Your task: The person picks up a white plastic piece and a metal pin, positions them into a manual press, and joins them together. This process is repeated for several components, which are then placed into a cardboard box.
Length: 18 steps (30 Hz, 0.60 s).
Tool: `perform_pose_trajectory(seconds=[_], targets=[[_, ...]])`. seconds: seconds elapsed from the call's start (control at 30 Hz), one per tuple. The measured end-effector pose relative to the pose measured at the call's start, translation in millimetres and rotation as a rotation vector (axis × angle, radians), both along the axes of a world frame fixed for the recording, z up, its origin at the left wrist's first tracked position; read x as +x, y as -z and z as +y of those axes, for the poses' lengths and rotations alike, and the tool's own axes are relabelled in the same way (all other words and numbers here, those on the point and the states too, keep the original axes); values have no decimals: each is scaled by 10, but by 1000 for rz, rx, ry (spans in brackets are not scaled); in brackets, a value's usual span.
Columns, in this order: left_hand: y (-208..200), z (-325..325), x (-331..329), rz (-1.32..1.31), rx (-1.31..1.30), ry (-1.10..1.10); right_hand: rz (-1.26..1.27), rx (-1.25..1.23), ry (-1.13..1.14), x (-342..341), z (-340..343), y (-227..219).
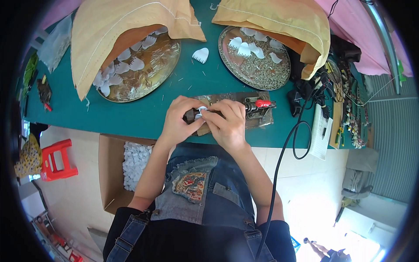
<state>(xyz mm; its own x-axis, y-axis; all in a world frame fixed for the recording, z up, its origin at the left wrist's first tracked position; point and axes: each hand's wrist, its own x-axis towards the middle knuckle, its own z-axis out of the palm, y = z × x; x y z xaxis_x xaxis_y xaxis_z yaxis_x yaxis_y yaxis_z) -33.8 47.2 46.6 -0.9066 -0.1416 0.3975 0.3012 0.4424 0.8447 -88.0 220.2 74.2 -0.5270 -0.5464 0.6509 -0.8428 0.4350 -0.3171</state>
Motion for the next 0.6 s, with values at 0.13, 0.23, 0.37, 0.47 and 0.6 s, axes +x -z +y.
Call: perform_pose_trajectory(seconds=[0.13, 0.23, 0.37, 0.47, 0.6], targets=[[-1, 24, -13, 25, -17, 2, 31, 22, 23, 20, 9, -36], [2, 37, -6, -5, -36, 11, -54, 108, 22, 65, 26, -256], [15, 16, -10, 11, -18, 9, -89, -187, 289, -79, 301, -467], [-6, 20, -10, 13, -26, 15, 84, -472, 522, -372, 572, -677], [-18, 41, 12, -35, -22, -19, -44, -590, 542, -729, 879, -888]])
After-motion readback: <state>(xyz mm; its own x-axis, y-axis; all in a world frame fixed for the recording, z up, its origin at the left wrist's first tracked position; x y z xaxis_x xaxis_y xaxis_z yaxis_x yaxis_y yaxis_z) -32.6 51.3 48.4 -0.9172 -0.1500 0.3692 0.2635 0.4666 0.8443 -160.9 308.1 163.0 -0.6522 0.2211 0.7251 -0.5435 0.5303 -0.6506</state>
